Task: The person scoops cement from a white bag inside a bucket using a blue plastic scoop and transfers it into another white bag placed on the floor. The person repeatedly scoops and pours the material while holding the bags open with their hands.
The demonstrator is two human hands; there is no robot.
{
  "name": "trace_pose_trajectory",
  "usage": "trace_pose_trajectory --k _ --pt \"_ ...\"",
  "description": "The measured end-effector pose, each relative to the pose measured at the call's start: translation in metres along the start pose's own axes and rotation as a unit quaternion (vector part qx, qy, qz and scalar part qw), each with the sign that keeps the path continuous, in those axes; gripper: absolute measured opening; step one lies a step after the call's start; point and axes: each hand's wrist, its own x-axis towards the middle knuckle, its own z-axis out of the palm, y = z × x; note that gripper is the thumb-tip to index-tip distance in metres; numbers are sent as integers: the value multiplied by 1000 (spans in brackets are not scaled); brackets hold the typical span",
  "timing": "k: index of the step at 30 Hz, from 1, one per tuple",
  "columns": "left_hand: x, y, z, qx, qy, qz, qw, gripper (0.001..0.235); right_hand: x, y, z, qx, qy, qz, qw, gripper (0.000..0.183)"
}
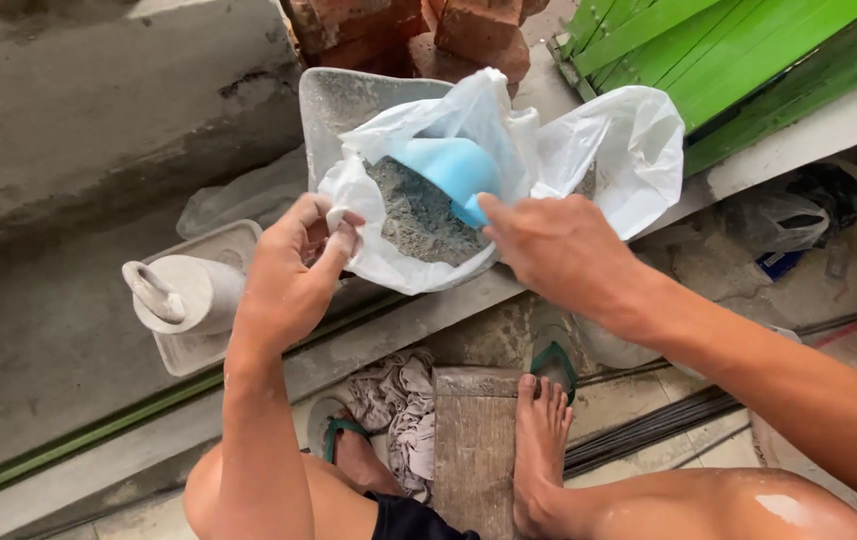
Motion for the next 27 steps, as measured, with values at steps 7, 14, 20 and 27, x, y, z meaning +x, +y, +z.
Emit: trace_pose_trajectory --k 7,14,20,27 --pt "-10 17 -2 -142 0 170 975 33 -3 30 -15 300 -61 226 925 26" --pt "-10 32 4 -107 -22 155 982 49 17 16 -15 411 -163 295 847 38" --pt "-8 33 3 -109 -25 162 980 48 28 18 -38 438 -236 391 774 43" --pt "-8 37 3 -110 -28 163 980 49 19 25 -5 584 -189 412 673 43"
